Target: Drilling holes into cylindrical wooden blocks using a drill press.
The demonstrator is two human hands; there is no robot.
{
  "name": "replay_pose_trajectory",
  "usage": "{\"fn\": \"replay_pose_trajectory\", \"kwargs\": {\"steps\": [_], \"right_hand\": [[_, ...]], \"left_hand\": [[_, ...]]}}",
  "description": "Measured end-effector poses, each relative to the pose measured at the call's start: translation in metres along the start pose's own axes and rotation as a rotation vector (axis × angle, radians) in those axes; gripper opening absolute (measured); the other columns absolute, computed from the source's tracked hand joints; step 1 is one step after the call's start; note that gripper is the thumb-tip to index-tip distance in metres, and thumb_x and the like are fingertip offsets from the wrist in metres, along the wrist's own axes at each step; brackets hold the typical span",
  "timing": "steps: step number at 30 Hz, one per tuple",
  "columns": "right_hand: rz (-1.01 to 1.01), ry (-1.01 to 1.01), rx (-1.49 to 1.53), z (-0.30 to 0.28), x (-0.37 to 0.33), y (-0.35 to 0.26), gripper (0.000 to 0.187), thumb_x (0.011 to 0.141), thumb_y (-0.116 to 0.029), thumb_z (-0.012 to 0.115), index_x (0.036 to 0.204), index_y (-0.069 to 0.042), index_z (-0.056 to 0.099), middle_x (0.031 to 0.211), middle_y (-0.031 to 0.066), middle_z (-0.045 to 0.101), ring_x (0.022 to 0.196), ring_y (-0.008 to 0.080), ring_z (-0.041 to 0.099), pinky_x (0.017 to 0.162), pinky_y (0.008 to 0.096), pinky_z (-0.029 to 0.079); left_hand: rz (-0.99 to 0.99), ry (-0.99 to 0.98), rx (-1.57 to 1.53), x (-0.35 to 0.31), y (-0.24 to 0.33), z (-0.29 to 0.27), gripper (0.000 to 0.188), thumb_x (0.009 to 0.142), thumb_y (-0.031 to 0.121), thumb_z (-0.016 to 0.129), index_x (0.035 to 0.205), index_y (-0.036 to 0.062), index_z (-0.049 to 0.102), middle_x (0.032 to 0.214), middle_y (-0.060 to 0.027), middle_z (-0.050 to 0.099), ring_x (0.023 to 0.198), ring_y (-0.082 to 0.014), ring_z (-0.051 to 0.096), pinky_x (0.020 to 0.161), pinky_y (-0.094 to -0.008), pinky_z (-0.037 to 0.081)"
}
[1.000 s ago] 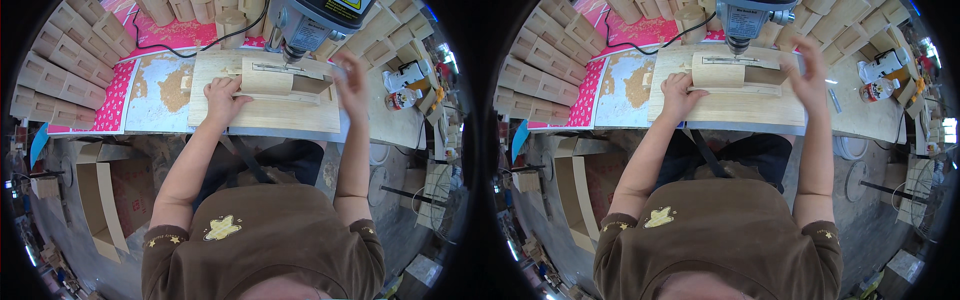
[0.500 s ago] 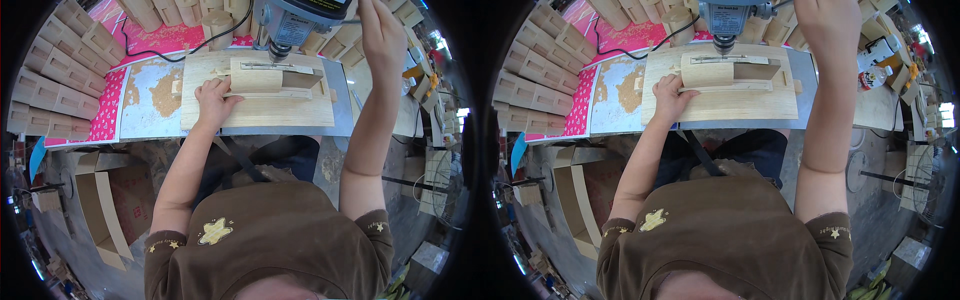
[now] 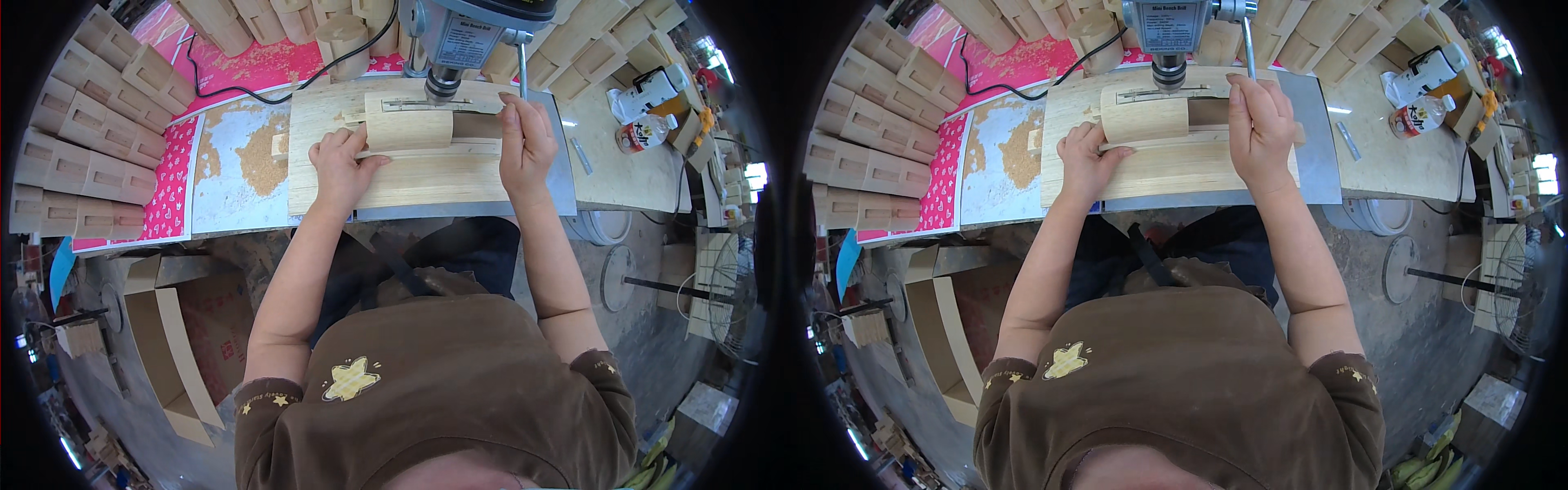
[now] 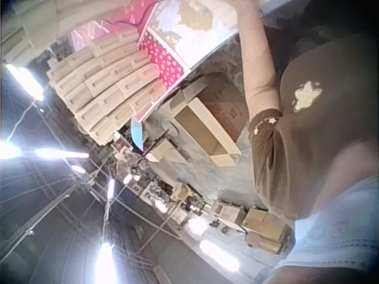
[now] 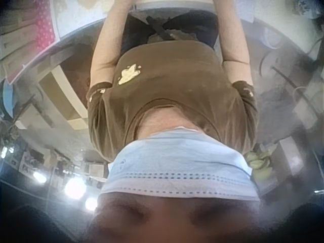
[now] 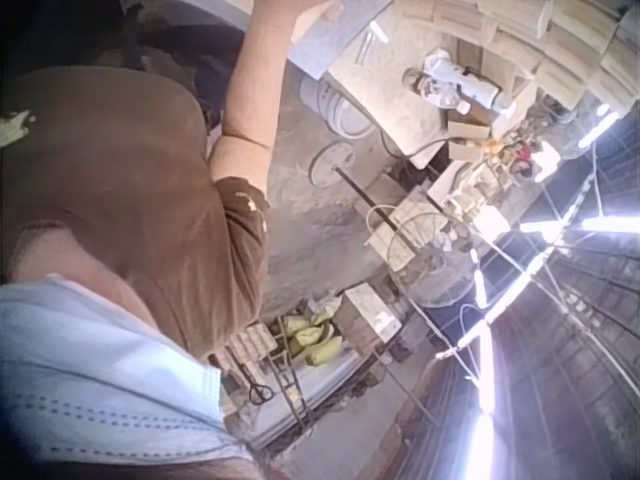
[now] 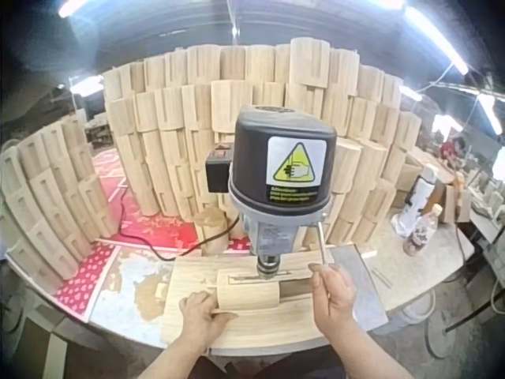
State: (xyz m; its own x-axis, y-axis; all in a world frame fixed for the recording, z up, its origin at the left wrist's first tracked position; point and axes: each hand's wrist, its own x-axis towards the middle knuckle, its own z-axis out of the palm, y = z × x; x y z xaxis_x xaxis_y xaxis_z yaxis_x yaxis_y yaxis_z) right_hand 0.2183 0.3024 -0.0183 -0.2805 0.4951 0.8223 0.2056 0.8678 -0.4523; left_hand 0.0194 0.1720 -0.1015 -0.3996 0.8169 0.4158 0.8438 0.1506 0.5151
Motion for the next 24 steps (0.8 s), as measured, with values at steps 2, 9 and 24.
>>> {"fn": "replay_pose_trajectory", "kwargs": {"steps": [2, 9, 24], "right_hand": [[-0.032, -0.067, -0.072, -0.007, 0.006, -0.003, 0.007, 0.085, -0.006, 0.057, 0.085, -0.004, 0.064, 0.066, 0.0080, 0.054, 0.059, 0.0198, 0.050, 0.056, 0.0310, 0.039], [-0.036, -0.042, -0.216, -0.034, 0.134, -0.052, 0.029, 0.090, -0.021, 0.046, 0.082, 0.004, 0.059, 0.075, 0.0232, 0.058, 0.071, 0.0283, 0.060, 0.064, 0.0359, 0.044], [0.123, -0.182, -0.076, -0.038, 0.074, -0.049, 0.024, 0.092, -0.015, 0.051, 0.085, 0.003, 0.064, 0.061, 0.0005, 0.048, 0.058, 0.0055, 0.045, 0.053, 0.0208, 0.033]], "left_hand": [[-0.003, 0.011, -0.001, 0.000, -0.002, 0.000, 0.052, 0.060, 0.030, 0.078, 0.108, 0.0137, 0.064, 0.076, 0.0014, 0.053, 0.082, -0.0193, 0.049, 0.078, -0.0364, 0.028], [0.000, 0.004, 0.021, -0.002, 0.004, -0.002, 0.052, 0.059, 0.030, 0.078, 0.107, 0.0141, 0.064, 0.079, 0.0004, 0.055, 0.083, -0.0195, 0.050, 0.079, -0.0372, 0.028], [-0.012, 0.007, 0.052, 0.001, 0.018, 0.012, 0.056, 0.062, 0.033, 0.076, 0.114, 0.0176, 0.061, 0.082, -0.0018, 0.054, 0.085, -0.0217, 0.051, 0.081, -0.0410, 0.029]]}}
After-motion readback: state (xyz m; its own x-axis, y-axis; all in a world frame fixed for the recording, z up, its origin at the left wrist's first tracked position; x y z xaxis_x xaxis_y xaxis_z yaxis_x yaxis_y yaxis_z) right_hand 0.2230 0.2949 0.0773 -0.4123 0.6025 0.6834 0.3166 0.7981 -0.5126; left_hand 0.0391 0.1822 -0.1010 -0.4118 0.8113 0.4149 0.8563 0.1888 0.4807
